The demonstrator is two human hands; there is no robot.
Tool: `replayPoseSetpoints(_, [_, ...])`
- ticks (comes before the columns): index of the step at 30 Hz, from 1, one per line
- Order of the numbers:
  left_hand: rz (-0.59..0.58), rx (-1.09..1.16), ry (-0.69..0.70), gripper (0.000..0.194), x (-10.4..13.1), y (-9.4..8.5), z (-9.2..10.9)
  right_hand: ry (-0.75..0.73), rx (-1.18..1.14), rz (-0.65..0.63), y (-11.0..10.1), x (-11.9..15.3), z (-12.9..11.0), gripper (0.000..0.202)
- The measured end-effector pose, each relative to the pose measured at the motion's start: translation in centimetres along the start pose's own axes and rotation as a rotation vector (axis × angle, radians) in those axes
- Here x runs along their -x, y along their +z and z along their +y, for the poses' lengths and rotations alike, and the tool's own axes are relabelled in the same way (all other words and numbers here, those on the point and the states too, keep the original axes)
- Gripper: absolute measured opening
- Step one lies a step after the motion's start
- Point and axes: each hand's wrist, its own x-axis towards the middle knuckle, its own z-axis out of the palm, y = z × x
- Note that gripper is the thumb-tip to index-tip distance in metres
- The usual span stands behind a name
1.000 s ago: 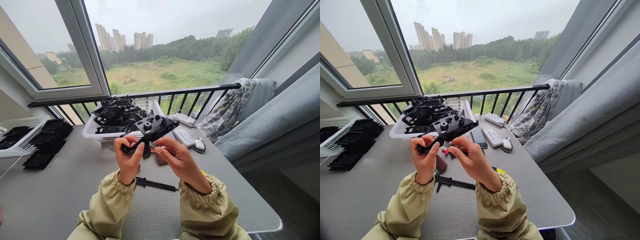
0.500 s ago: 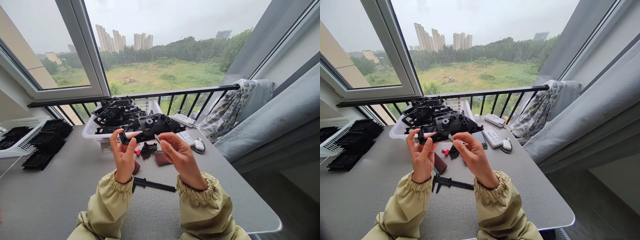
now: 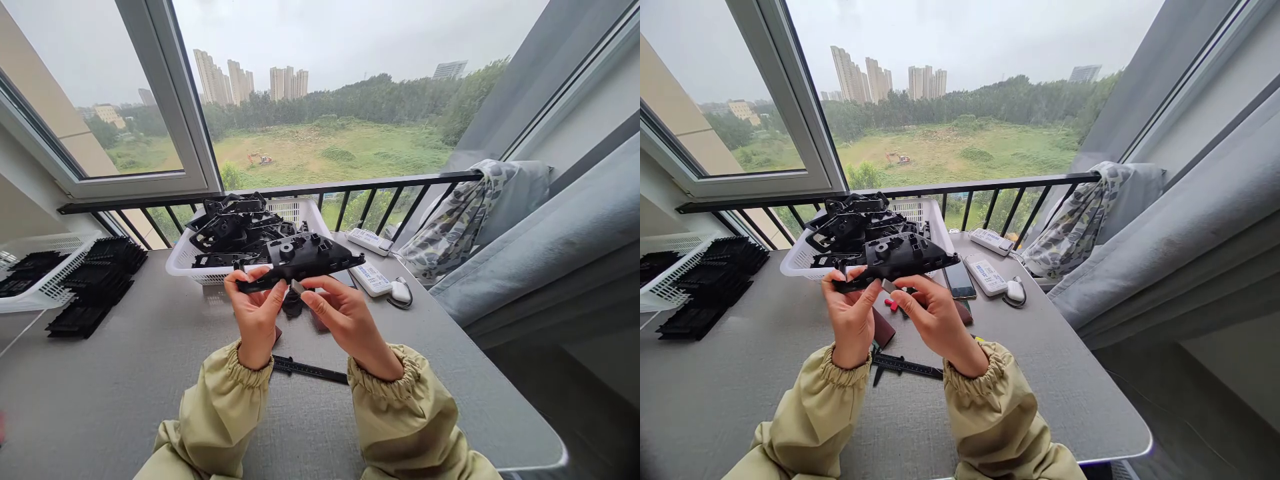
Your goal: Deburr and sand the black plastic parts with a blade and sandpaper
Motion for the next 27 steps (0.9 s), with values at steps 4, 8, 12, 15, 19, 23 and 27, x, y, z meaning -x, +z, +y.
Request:
replayPoseSetpoints(4, [-0.04,-0.044,0.114,0.049,0.0,0.0,0.2,-0.01,0.064,-0.041,-0.2,-0.2,0.2,0.03])
replayPoseSetpoints(8, [-0.12,-0.123,0.238,0.043,0.2,-0.1,0.3,-0.029,0.107,-0.073,-0.4,-0.2,0.5,0.03])
replayPoseSetpoints(12, [-0.178,-0.126,0.297,0.039,0.4,-0.2,0.2,-0.064,0.18,-0.075,-0.5,0.0,0.5,0.026])
replayPoseSetpoints(15, [-0.203,-0.121,0.301,0.038,0.4,-0.3,0.1,-0.075,0.217,-0.084,-0.7,0.1,0.3,0.026])
replayPoseSetpoints(19, [-0.198,-0.141,0.293,0.038,0.3,-0.4,0.2,-0.06,0.273,-0.132,-1.1,0.2,0.2,0.026])
replayPoseSetpoints(23, [-0.185,-0.138,0.279,0.039,0.3,-0.4,0.4,-0.066,0.284,-0.065,-1.1,0.3,0.3,0.027])
replayPoseSetpoints(27, [-0.206,-0.136,0.287,0.038,0.3,-0.4,0.4,-0.082,0.254,-0.059,-0.7,0.2,0.2,0.027])
